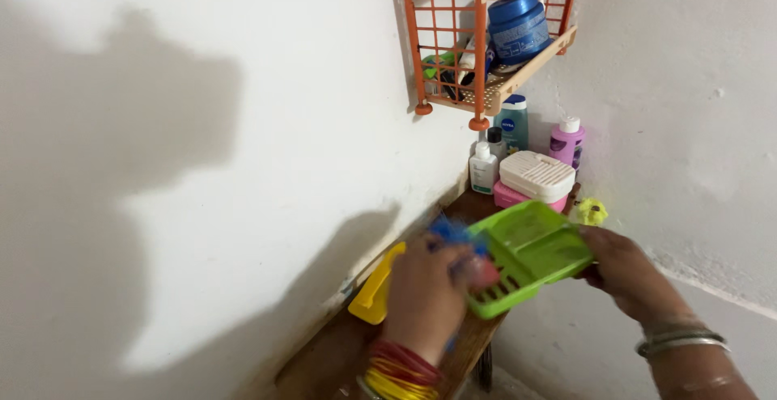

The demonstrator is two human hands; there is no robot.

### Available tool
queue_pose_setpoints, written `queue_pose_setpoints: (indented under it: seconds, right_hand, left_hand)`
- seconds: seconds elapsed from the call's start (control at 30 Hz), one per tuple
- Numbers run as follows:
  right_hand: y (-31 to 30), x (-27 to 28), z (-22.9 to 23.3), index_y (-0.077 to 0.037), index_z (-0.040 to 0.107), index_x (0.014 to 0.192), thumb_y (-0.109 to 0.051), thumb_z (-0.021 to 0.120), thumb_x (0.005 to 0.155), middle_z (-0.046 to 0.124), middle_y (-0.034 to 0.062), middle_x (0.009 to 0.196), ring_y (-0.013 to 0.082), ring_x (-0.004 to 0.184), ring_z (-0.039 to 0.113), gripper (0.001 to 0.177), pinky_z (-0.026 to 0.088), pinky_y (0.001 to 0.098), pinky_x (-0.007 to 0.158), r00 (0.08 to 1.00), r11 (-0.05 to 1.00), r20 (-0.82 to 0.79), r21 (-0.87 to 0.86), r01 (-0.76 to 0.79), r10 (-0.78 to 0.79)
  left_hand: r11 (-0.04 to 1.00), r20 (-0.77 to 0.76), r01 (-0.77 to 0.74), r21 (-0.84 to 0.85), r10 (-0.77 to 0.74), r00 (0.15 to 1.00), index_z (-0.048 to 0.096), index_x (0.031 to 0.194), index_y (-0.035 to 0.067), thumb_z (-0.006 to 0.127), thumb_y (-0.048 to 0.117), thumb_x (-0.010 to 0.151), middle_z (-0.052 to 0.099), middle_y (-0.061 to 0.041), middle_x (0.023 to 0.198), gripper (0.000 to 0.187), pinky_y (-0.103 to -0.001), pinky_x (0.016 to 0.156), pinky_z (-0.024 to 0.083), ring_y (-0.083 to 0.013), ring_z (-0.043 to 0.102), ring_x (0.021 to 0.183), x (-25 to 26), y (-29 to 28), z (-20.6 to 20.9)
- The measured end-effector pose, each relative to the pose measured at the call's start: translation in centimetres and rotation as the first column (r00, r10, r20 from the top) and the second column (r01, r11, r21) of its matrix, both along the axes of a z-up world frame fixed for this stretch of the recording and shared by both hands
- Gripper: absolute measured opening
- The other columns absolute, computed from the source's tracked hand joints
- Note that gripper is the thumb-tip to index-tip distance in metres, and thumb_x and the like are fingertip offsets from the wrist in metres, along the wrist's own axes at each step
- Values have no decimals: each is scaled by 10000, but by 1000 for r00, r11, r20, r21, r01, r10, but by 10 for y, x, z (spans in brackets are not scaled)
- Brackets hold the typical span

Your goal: The person cleans various bathroom items using a blue scrubber. They wipe a pink bottle, a green bottle, a white soap dish, and a green soap dish, rinsing the scrubber under a tap between items. The person also fills a small white bowl with water from the tap.

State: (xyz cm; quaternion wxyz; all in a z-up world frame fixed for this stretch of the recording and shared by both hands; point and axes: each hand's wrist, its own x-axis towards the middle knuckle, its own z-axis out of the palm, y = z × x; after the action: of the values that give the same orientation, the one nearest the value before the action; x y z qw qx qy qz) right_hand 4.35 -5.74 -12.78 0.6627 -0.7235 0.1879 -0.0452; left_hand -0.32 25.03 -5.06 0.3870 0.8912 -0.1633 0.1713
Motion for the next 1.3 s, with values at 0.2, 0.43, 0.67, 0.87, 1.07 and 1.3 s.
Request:
queue_pose_setpoints:
  seconds: [0.2, 0.43, 0.67, 0.87, 1.07, 1.3]
  right_hand:
    - [26, 58, -42, -9, 748, 1128, -435, 646, 1027, 730, 156, 959, 274, 863, 671, 450, 538, 391, 768, 974, 761, 201, -614, 209, -106]
    - [74, 27, -78, 64, 530, 1349, -345, 770, 794, 575, 302, 1314, 424, 1106, 662, 730, 608, 468, 786, 841, 783, 517, -452, 427, -160]
    - [57, 74, -96, 59, 573, 1383, -301, 809, 779, 522, 355, 1407, 470, 1322, 503, 742, 442, 477, 1089, 898, 662, 439, -682, 311, 31]
    - [59, 88, -94, 64, 558, 1394, -318, 802, 795, 507, 341, 1447, 456, 1316, 513, 751, 441, 465, 1087, 908, 703, 417, -658, 269, 43]
    - [70, 72, -76, 74, 559, 1392, -318, 802, 846, 536, 343, 1394, 469, 1304, 506, 715, 427, 488, 1078, 901, 696, 432, -661, 280, 47]
    - [142, -7, -37, -21, 632, 1236, -187, 763, 875, 639, 208, 1220, 371, 1120, 581, 418, 489, 462, 966, 828, 639, 560, -640, 426, 9]
  left_hand:
    - [950, -303, 30, 310, 69, 951, 673, 1250, 110, 849, 371, 796, 472, -153, 1435, 552, -488, 920, 519, -416, 458, 1231, -8, -14, -19]
    - [960, -193, -12, 279, 68, 979, 647, 1265, 92, 790, 197, 846, 458, -188, 1448, 455, -509, 825, 536, -438, 515, 1141, -14, -22, -29]
    - [956, -75, -104, 275, 129, 989, 672, 1205, 89, 767, 141, 834, 494, -202, 1419, 386, -546, 801, 533, -444, 576, 1055, 12, -34, -46]
    - [955, -34, -159, 250, 172, 984, 701, 1114, 100, 755, 155, 842, 528, -176, 1391, 283, -551, 803, 537, -446, 587, 1058, 27, -39, -55]
    - [961, -21, -136, 241, 145, 989, 708, 1117, 99, 755, 160, 841, 559, -174, 1362, 287, -539, 802, 547, -446, 589, 1091, 32, -37, -59]
    - [948, 195, -133, -291, 195, 961, 699, 1187, 126, 715, 215, 885, 641, -163, 1244, 315, -488, 961, 519, -390, 625, 1127, 37, 5, -63]
